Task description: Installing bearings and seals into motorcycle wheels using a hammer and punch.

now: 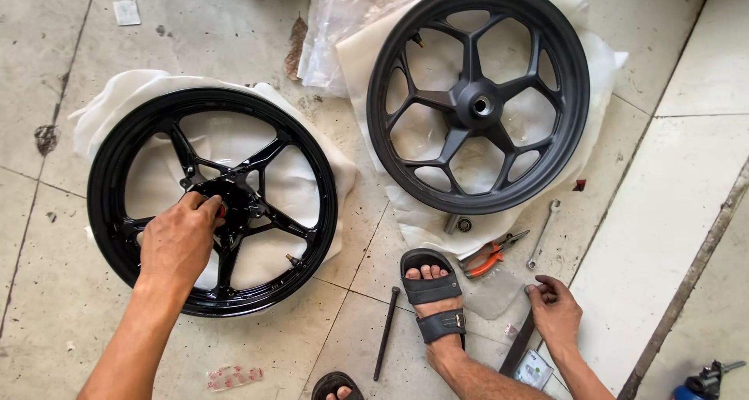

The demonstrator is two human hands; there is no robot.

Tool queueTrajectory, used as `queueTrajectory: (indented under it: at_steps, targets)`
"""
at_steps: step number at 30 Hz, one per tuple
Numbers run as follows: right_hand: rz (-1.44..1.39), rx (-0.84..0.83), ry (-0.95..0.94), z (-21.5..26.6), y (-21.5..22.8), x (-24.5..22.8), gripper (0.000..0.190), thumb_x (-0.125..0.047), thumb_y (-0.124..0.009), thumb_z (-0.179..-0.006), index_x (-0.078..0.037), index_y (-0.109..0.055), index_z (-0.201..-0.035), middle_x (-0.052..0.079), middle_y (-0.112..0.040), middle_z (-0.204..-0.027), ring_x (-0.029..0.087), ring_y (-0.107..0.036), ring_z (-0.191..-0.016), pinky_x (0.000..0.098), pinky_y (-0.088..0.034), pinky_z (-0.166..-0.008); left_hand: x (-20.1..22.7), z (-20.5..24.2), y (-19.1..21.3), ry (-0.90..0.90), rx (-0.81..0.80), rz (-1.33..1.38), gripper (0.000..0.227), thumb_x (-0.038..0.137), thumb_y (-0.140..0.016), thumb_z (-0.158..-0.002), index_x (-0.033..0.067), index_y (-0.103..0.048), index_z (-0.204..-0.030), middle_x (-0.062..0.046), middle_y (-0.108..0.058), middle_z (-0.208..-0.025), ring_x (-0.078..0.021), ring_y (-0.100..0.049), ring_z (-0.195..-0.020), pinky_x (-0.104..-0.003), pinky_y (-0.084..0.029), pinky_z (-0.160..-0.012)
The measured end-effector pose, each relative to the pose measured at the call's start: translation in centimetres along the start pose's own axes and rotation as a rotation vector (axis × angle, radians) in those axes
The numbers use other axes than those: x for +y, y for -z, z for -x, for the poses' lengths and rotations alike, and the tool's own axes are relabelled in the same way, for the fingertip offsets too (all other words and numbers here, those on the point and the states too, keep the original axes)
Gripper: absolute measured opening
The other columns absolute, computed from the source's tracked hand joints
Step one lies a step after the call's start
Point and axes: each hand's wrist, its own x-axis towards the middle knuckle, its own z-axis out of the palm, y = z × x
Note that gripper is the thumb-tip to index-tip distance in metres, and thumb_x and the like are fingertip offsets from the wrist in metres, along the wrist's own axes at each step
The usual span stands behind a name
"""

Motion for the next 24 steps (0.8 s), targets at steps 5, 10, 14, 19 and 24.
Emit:
queueTrajectory:
  at_steps: [5,10,14,19,24]
  targets:
    - [0.109,0.035,-0.084,2.2,-2.2,9.1,0.044,-0.018,-0.076,-0.089,0.006,-0.067,-0.125,0.015,-0.072,-0.091,0.025,-0.067,-0.078,0.0343,-0.053,-0.070,-0.1,-0.1,-1.5,0.017,0.047,0.076,0.016,0.019,-0.065,-0.091,0.0182,-0.074,-0.105,-0.002,-0.068,-0.091,-0.0245,-0.069,-0.066,-0.039,-0.056,-0.062]
    - [-0.086,0.201,-0.031,-0.1,-12.2,27.8,0.073,0.002,-0.090,-0.070,0.029,-0.055,-0.128,0.042,-0.065,-0.099,0.049,-0.068,-0.074,0.0499,-0.058,-0.061,-0.5,0.1,-1.8,-0.048,0.165,0.158,0.017,0.014,-0.057,-0.098,0.0047,-0.069,-0.106,-0.009,-0.061,-0.089,-0.0285,-0.064,-0.078,-0.041,-0.052,-0.070]
    - [-0.040,0.121,-0.039,-2.1,-10.3,23.2,0.054,-0.008,-0.083,-0.078,0.020,-0.062,-0.118,0.031,-0.069,-0.095,0.042,-0.068,-0.079,0.0458,-0.056,-0.068,0.3,-0.2,2.0,0.272,-0.108,0.605,0.021,0.022,-0.059,-0.102,0.0043,-0.070,-0.101,-0.007,-0.072,-0.090,-0.0215,-0.068,-0.071,-0.034,-0.058,-0.067]
    - [0.193,-0.006,-0.304,3.0,-5.5,13.9,0.043,-0.029,-0.069,-0.090,0.002,-0.063,-0.120,0.017,-0.071,-0.100,0.033,-0.069,-0.088,0.0436,-0.053,-0.080,-0.6,0.7,-2.4,-0.091,0.137,0.189,0.030,0.016,-0.070,-0.093,0.0234,-0.077,-0.121,0.003,-0.067,-0.093,-0.0213,-0.065,-0.071,-0.037,-0.050,-0.064]
    - [0.031,-0.052,-0.426,3.8,-4.6,12.2,0.043,-0.027,-0.052,-0.098,0.004,-0.060,-0.127,0.025,-0.067,-0.111,0.041,-0.064,-0.100,0.0511,-0.047,-0.090,-1.9,1.0,-3.4,0.001,0.186,0.239,0.026,0.029,-0.075,-0.091,0.0236,-0.080,-0.116,0.001,-0.070,-0.112,-0.0236,-0.066,-0.069,-0.038,-0.051,-0.062]
